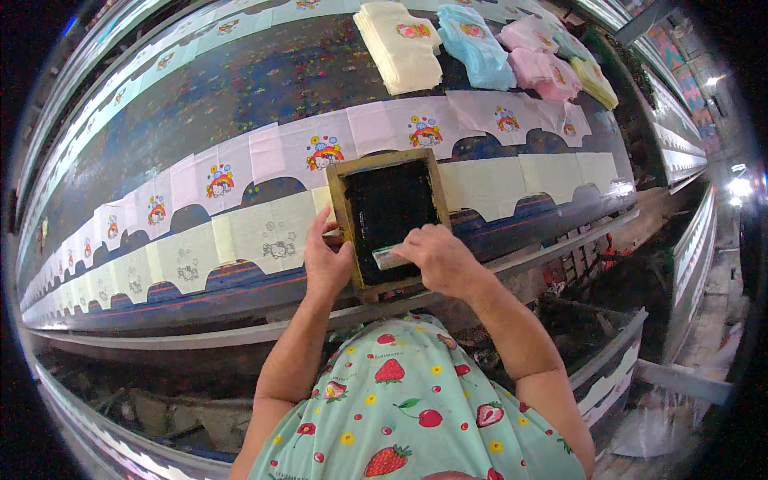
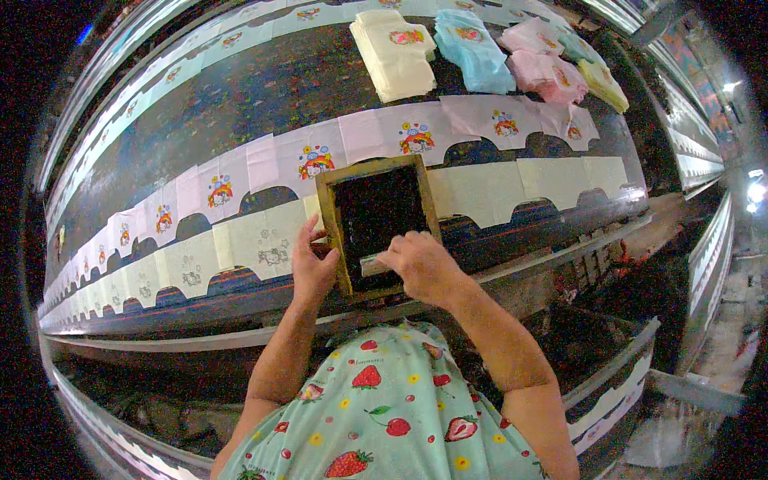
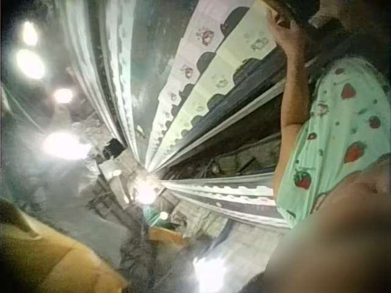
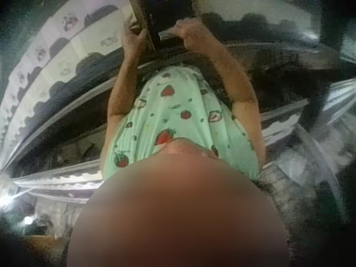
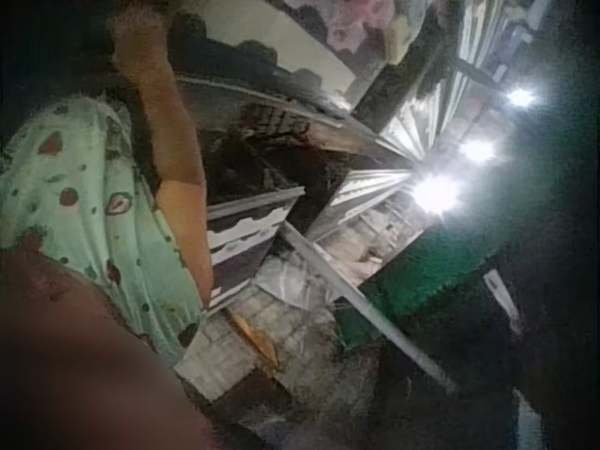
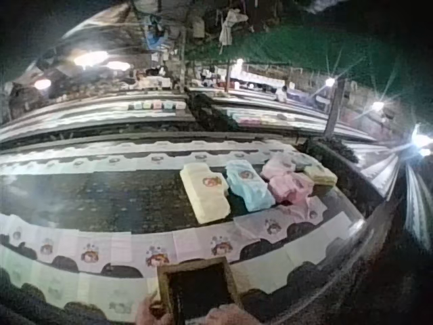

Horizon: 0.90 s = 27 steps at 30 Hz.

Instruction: The person uses a squeegee to spread black ink evenly across a screen-printing frame. They repeatedly move the squeegee back and forth over the mesh, then lift the frame to inspect the ink distribution. The process is repeated multiple times on the same frame.

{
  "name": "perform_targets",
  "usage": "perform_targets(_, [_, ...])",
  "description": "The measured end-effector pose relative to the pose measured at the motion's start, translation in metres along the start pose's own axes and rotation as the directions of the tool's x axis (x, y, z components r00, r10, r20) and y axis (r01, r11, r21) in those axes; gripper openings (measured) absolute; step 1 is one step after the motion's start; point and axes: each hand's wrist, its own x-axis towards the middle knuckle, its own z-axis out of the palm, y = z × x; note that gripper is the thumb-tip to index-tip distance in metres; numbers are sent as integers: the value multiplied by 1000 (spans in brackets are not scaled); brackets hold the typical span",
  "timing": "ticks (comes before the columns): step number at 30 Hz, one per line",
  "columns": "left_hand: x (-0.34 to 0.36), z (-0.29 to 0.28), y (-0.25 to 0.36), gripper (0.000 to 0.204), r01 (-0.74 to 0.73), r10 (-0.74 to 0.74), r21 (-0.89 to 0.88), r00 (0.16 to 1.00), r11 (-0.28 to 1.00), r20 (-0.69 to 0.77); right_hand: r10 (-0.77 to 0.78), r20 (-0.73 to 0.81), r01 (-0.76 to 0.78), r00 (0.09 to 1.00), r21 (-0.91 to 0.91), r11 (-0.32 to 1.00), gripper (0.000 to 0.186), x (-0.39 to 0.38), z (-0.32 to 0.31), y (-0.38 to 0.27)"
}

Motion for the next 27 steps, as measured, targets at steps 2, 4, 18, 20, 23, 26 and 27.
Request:
perform_targets(2, [-2,4,-5,81,-51,51,8,998,999,-35,29,21,-29,999,-2,1000,42,-11,5,-9])
perform_targets(4, [-8,11,-10,78,-114,115,21,989,993,-94,25,-29,-25,999,6,1000,41,-21,9,-15])
perform_targets(18, [-38,57,-6,69,-334,394,246,881,910,-262,380,-433,-221,818,373,901,46,-108,33,19])
perform_targets(20, [-41,76,3,68,-364,440,292,860,884,-258,521,-373,-255,768,567,783,42,-126,34,38])
perform_targets(23, [-40,124,17,67,-407,451,210,855,889,-254,515,-389,-254,764,552,794,43,-156,23,73])
perform_targets(26, [-38,179,26,65,-406,449,206,858,890,-249,535,-405,-274,742,545,792,42,-186,7,111])
perform_targets(27, [-37,197,30,64,-409,459,224,850,885,-258,541,-403,-272,738,557,785,42,-194,1,125])
